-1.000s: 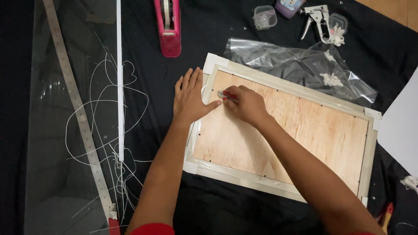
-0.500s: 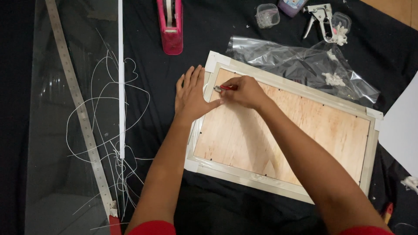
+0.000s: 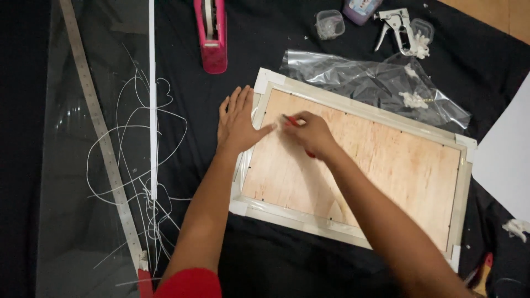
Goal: Using a utility knife to cut the plastic seal around a wooden backing board in a picture frame.
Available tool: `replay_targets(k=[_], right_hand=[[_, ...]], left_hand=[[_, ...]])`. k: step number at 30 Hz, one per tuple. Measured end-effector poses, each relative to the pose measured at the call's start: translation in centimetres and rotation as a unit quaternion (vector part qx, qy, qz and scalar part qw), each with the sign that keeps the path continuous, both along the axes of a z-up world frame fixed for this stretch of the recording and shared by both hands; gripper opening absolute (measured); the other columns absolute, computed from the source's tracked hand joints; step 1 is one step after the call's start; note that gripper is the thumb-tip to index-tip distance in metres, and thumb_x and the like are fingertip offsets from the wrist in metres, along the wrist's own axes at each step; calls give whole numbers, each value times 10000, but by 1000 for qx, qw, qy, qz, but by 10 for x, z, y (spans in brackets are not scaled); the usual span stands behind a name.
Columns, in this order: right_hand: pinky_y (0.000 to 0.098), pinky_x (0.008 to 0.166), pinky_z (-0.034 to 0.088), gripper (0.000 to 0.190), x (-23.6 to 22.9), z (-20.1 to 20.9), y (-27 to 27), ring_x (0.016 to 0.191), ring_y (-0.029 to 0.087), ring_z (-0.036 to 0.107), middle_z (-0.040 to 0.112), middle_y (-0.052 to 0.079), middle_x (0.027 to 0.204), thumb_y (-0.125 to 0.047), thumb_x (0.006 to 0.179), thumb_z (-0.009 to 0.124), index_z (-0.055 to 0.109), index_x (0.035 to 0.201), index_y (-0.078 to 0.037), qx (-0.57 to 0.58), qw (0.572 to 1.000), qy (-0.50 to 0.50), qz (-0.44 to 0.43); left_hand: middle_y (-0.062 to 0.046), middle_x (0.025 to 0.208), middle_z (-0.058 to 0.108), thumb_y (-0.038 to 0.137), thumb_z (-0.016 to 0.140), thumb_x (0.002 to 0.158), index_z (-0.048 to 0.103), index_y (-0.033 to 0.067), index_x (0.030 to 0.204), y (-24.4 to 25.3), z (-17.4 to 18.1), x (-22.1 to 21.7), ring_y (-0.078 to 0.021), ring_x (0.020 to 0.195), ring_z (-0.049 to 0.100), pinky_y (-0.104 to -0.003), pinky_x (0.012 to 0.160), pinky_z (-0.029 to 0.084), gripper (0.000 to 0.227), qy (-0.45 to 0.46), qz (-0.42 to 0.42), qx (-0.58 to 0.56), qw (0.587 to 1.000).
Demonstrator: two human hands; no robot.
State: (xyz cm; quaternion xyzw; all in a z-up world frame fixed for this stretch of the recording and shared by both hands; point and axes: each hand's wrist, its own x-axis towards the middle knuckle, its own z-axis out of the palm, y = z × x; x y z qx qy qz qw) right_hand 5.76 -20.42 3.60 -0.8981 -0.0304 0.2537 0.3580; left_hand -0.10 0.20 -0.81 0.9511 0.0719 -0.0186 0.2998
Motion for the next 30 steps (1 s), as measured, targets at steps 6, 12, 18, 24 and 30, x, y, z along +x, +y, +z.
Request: replay_targets(k=[6,12,18,24,30], right_hand=[[557,852,586,381,-110,28,-66,1029,410,712,656,157,1124,-380,1024,559,597,1375,-236,-248,955,-151,56],[438,739,597,461,-134,-30,-110,945,270,678,578,45,1009,-445,1007,501,513,1401,-206,-265,914,-302,48],[351,659,550,399,-138,-37,-109,811,226,647,560,18,876,-378,949,538,580,1301,-194,-275,859,-429,43],[321,657,538,353,-137,-36,-108,757,206,636,547,-2,838,-354,934,567,628,1248,-204,-260,826,-498,36],[323,653,542,399,-137,-37,-108,761,207,637,551,1,849,-362,898,591,633,1260,-201,-262,823,-503,37]], left_hand=[[-155,1556,474,634,568,954,479,7,1510,-7,-11,-3,-291,1473,396,-516,1239,214,843,-107,36,59,992],[-186,1058,628,620,639,876,642,-63,1294,-16,-87,34,-355,834,636,-526,732,447,801,-174,70,259,948],[-216,907,646,471,651,926,585,-160,1261,-19,-118,53,-353,747,664,-476,696,492,716,-189,72,316,927],[-232,960,673,412,543,1026,551,-164,1306,-25,-87,39,-354,828,676,-458,783,469,640,-144,60,274,949],[-170,909,589,361,670,946,667,-102,1146,-26,-64,27,-352,752,628,-485,691,474,505,-214,78,283,932]])
